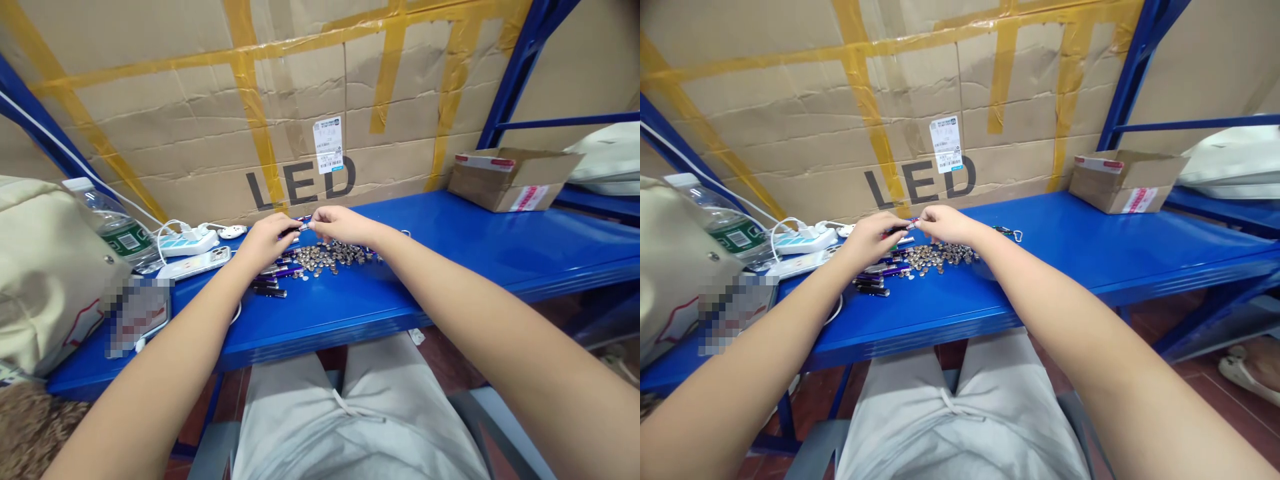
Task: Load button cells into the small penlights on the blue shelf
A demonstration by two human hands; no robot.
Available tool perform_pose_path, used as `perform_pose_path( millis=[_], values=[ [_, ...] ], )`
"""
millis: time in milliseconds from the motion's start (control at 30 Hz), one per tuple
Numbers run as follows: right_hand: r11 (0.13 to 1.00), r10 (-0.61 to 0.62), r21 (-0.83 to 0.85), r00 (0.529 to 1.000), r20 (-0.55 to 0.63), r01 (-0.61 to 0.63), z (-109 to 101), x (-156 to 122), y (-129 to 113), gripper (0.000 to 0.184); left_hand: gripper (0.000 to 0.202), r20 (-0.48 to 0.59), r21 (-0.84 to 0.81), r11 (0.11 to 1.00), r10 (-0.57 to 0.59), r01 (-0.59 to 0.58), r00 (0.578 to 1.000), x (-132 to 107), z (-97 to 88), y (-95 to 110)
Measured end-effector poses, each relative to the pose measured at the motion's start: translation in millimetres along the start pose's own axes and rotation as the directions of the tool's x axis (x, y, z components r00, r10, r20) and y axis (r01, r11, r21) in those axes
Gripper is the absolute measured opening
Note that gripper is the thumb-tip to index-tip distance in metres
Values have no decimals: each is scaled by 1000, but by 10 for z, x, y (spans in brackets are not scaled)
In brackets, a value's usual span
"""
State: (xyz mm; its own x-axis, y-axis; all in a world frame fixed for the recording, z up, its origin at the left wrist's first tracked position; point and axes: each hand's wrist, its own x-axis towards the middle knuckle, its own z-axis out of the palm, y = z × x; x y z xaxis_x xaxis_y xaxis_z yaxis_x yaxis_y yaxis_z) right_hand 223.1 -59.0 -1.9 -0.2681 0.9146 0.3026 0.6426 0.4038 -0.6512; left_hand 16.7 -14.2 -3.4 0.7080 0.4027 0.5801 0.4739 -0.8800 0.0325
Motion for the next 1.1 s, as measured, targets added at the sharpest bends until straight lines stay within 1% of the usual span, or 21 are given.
perform_pose_path(
  millis=[67, 167, 267, 367, 433, 467, 533, 567, 600, 667, 733, 767, 800, 867, 933, 967, 1033, 1100],
  values=[
    [981, -100, -171, 994, -39, 92, -7, 5, -14, 21, 27, 21, -101, 990, -99, 101, 995, 4, -3, 5],
    [902, -249, -374, 968, -44, 215, -3, 33, 15, 24, 29, 87, -196, 955, -208, 221, 974, -8, -13, 20],
    [852, -291, -465, 956, -42, 240, 16, 57, 44, 29, 29, 102, -243, 938, -229, 248, 968, -23, -12, 33],
    [856, -299, -461, 952, -69, 235, 43, 60, 21, 31, 28, 52, -237, 948, -207, 214, 977, -24, -1, 43],
    [893, -276, -396, 956, -102, 215, 63, 50, -15, 31, 26, -2, -185, 970, -163, 160, 987, -20, -1, 52],
    [921, -241, -340, 964, -116, 189, 71, 42, -34, 32, 25, -25, -146, 982, -125, 120, 992, -18, -5, 57],
    [978, -132, -177, 985, -114, 111, 81, 26, -65, 33, 26, -45, -56, 998, -35, 32, 998, -17, -20, 72],
    [995, -74, -74, 993, -91, 68, 82, 19, -74, 34, 26, -45, -4, 1000, 3, -3, 999, -19, -29, 81],
    [999, -24, 29, 998, -57, 26, 81, 13, -79, 34, 28, -43, 49, 998, 27, -25, 999, -21, -38, 92],
    [978, 38, 205, 999, 6, -38, 74, 6, -77, 34, 30, -48, 142, 989, 40, -32, 998, -27, -49, 115],
    [951, 61, 300, 997, 39, -70, 65, 5, -65, 34, 31, -59, 201, 979, 37, -25, 998, -27, -47, 134],
    [947, 68, 311, 997, 46, -78, 61, 8, -58, 34, 31, -59, 209, 978, 35, -22, 998, -24, -40, 138],
    [951, 70, 298, 996, 46, -81, 57, 13, -52, 34, 31, -55, 201, 979, 33, -22, 998, -19, -31, 138],
    [978, 68, 197, 997, 19, -70, 39, 27, -41, 35, 29, -47, 152, 988, 24, -17, 999, -1, -8, 122],
    [999, 46, 20, 998, -52, -45, -4, 39, -27, 37, 29, -40, 95, 996, 4, 0, 999, 18, 13, 91],
    [996, 27, -84, 995, -98, -35, -39, 42, -14, 37, 29, -33, 79, 997, -10, 12, 999, 25, 20, 73],
    [957, 1, -287, 985, -175, -52, -137, 37, 31, 33, 29, -9, 80, 996, -35, 36, 999, 32, 24, 34],
    [886, 37, -446, 979, -199, -124, -260, 16, 104, 24, 29, 16, 94, 994, -49, 47, 999, 29, 18, -2]
  ],
)
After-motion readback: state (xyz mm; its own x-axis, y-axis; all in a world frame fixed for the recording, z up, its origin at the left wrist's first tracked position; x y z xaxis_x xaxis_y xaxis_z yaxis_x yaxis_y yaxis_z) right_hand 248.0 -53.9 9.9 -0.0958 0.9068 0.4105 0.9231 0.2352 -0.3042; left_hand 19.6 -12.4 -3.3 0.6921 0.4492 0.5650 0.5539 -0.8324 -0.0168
